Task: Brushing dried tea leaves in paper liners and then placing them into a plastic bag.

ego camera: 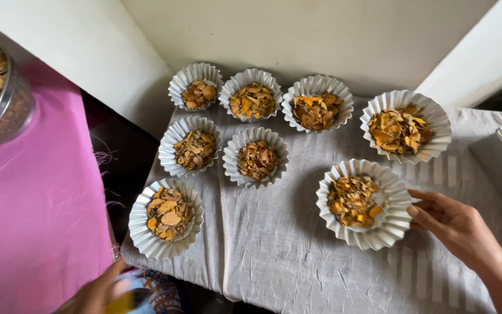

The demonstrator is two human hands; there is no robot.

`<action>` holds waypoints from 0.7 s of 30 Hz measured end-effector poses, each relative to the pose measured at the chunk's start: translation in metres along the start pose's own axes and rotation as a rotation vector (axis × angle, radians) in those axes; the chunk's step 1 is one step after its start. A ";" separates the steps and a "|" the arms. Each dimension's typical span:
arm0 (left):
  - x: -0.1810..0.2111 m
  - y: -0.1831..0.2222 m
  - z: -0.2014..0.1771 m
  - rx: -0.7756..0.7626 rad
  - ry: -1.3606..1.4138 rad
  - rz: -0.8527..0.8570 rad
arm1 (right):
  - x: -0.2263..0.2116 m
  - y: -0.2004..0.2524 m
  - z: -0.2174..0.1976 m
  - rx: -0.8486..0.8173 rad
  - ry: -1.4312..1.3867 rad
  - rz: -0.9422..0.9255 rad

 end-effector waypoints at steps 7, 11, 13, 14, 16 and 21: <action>0.308 0.029 -0.148 0.839 0.409 0.788 | -0.001 0.003 0.008 -0.061 0.107 -0.083; 0.324 -0.032 -0.154 0.986 0.418 0.757 | -0.004 0.021 -0.002 0.014 0.073 -0.088; 0.332 -0.061 -0.159 1.008 0.212 0.828 | 0.002 0.028 -0.009 0.076 0.071 -0.113; 0.329 -0.078 -0.158 1.006 0.212 0.826 | 0.008 0.028 -0.010 0.074 0.072 -0.112; 0.326 -0.112 -0.151 0.864 -0.157 0.848 | 0.020 0.028 -0.014 0.085 0.202 -0.166; 0.324 -0.162 -0.171 0.790 -0.321 0.895 | 0.039 0.022 -0.007 0.042 0.290 -0.273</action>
Point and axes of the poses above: each hand's wrist, its own y-axis away from the middle knuckle, its own z-axis out of the palm, x = y × z, the point moved 2 cm from there along -y, towards the middle knuckle, and after that the axes turned 3 degrees about -y, right-handed, at the moved point
